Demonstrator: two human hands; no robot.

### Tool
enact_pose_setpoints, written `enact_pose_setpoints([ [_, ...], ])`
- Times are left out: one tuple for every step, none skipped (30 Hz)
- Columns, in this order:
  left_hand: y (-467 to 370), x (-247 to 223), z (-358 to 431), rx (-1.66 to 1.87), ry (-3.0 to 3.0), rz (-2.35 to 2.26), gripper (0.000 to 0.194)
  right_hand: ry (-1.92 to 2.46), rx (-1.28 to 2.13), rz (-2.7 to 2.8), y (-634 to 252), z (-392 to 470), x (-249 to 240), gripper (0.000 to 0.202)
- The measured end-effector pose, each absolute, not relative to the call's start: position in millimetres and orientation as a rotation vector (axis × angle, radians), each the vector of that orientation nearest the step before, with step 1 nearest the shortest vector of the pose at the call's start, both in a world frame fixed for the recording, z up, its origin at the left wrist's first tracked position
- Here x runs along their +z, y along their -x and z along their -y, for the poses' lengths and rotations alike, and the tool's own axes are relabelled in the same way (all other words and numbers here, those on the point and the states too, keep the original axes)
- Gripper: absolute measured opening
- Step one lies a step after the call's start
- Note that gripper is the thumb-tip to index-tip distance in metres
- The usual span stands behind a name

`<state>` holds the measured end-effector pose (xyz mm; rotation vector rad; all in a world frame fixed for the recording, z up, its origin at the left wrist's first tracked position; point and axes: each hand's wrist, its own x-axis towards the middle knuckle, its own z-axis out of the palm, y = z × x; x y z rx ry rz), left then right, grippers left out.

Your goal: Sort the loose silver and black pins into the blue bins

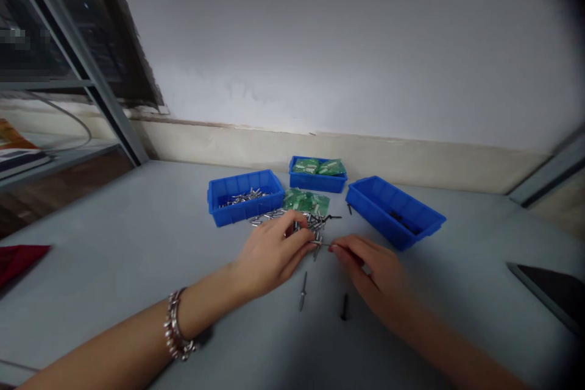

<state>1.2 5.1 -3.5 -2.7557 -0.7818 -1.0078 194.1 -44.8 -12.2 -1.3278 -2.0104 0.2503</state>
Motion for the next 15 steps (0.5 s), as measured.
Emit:
enact_pose_setpoints([
  [-1.2,-3.1,-4.8,-1.010,2.755,0.784,0.019,1.335,0.245,2.006,-194.2,44.9,-12.6,0.019],
  [-1.3,-2.7,-4.5,-1.008,2.759,0.791,0.019,1.341,0.236,2.000,-194.3,45.1,-12.9,0.018],
  [-1.3,-2.4,-4.3,-1.003,2.764,0.799,0.019,1.341,0.227,1.996,-194.4,45.3,-13.2,0.018],
  [-1.3,-2.3,-4.2,-1.001,2.768,0.806,0.019,1.338,0.221,1.993,-194.5,45.5,-13.6,0.018],
  [-1.2,-2.3,-4.2,-1.002,2.768,0.813,0.019,1.334,0.215,1.988,-194.6,45.6,-13.9,0.018],
  [-1.2,-2.4,-4.3,-1.001,2.769,0.817,0.018,1.327,0.212,1.986,-194.7,45.7,-14.1,0.018],
  [-1.2,-2.6,-4.4,-1.002,2.768,0.817,0.019,1.319,0.210,1.986,-194.8,45.8,-14.3,0.017],
  [-1.3,-2.9,-4.6,-1.005,2.768,0.811,0.019,1.309,0.207,1.991,-194.9,45.8,-14.4,0.017],
  [-1.3,-3.2,-4.7,-1.009,2.767,0.805,0.020,1.298,0.202,1.998,-195.0,45.7,-14.4,0.017],
  [-1.3,-3.4,-4.8,-1.009,2.769,0.801,0.020,1.288,0.194,2.006,-195.1,45.6,-14.2,0.018],
  [-1.3,-3.5,-4.8,-1.007,2.775,0.803,0.021,1.279,0.185,2.016,-195.1,45.5,-13.9,0.019],
  [-1.3,-3.6,-4.8,-1.002,2.785,0.812,0.021,1.274,0.178,2.023,-195.2,45.5,-13.4,0.019],
  [-1.2,-3.7,-4.8,-0.999,2.795,0.823,0.021,1.274,0.175,2.027,-195.2,45.5,-12.9,0.019],
  [-1.1,-3.8,-4.8,-0.996,2.807,0.835,0.021,1.276,0.174,2.027,-195.1,45.5,-12.4,0.020],
  [-0.9,-4.0,-4.8,-0.996,2.816,0.843,0.021,1.282,0.183,2.026,-195.0,45.6,-11.9,0.020],
])
